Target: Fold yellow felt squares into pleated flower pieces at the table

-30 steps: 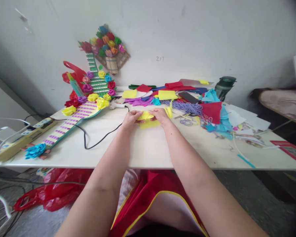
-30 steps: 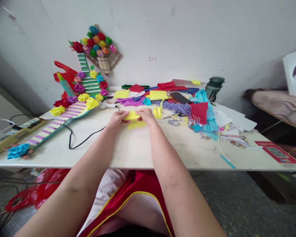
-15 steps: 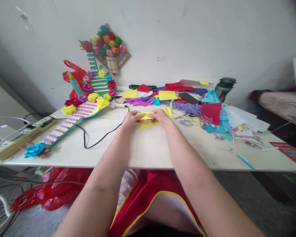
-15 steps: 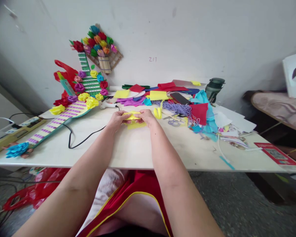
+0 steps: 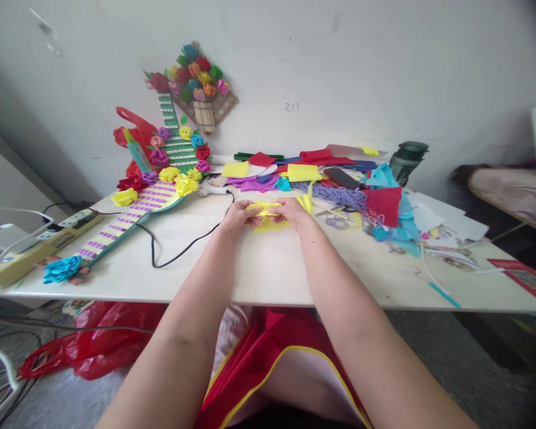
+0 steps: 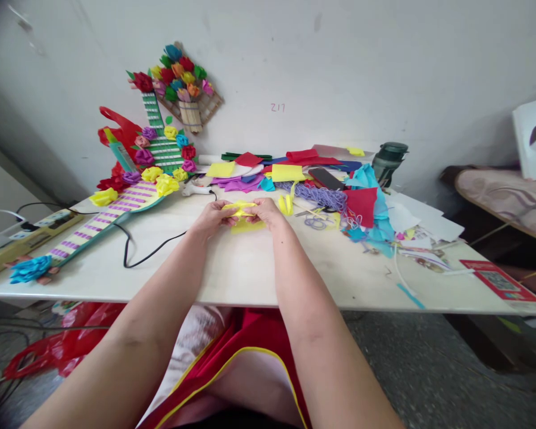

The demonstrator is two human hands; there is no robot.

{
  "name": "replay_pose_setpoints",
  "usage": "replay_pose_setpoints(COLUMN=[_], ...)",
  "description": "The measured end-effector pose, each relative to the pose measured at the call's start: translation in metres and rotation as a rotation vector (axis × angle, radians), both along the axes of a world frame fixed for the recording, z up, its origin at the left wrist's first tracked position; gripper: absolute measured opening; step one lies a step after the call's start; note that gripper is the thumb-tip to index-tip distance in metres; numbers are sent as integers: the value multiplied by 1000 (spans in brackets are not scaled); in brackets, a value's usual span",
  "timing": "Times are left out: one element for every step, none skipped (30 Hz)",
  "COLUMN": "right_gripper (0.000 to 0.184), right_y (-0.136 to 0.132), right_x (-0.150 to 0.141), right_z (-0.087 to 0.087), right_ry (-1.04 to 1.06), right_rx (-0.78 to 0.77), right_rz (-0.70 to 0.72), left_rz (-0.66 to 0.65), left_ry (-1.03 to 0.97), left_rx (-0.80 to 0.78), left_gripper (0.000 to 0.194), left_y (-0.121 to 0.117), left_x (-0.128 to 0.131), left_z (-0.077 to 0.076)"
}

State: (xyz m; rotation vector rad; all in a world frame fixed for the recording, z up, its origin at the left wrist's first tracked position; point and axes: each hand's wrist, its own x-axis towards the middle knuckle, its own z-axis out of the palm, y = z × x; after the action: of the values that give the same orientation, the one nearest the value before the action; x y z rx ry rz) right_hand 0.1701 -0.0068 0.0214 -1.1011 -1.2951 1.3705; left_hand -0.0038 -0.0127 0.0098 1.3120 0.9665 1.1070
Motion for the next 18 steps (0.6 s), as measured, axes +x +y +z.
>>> replay_pose_setpoints(right_gripper=[15, 14, 14, 13, 13, 13, 13, 13, 13, 13, 13, 13, 13, 13, 13, 13, 14, 15], right_y=[0, 0, 1, 1, 1, 2, 2, 2, 2, 2, 2, 1, 1, 1, 0, 0, -1, -1], right_x=[0, 0, 0, 0, 1, 1, 1, 1, 2, 2, 2, 2, 1, 1, 1, 1, 0, 0], right_z=[0, 0, 0, -1, -1, -1, -2, -2, -2, -2, -2, -2, -1, -1, -1, 0, 0, 1], right_ry=[3, 7, 12, 17, 23, 28, 32, 34, 34, 32, 29, 25, 22, 21, 22, 26, 34, 46], right_rx=[2, 3, 3, 3, 3, 4, 7, 9, 10, 11, 11, 12, 13, 14, 15, 15, 15, 14], right_rz=[-2, -1, 0, 1, 0, 1, 3, 7, 12, 18, 22, 24, 22, 18, 12, 6, 0, -4], left_rz=[-4, -10, -21, -33, -45, -53, -57, -57, -52, -46, -42, -39, -38, -37, -37, -39, -41, -45], left_ry=[-12, -25, -37, -48, -56, -60, -59, -57, -53, -49, -45, -43, -43, -45, -48, -54, -64, -78], left_rx=[-3, -6, -9, -11, -12, -13, -13, -11, -10, -7, -5, -1, 3, 6, 6, 4, 2, -1], left_gripper=[36, 36, 36, 37, 37, 38, 38, 38, 38, 37, 37, 37, 37, 37, 37, 37, 37, 37], left_y=[0, -1, -1, 0, 0, 1, 1, 2, 2, 3, 3, 3, 3, 3, 3, 2, 2, 2], left_x=[0, 0, -1, -1, -2, -2, -3, -3, -4, -4, -4, -4, -3, -3, -3, -3, -2, -2], left_z=[0, 1, 0, 0, 0, -1, -2, -2, -3, -3, -3, -3, -3, -3, -2, -2, -2, -2])
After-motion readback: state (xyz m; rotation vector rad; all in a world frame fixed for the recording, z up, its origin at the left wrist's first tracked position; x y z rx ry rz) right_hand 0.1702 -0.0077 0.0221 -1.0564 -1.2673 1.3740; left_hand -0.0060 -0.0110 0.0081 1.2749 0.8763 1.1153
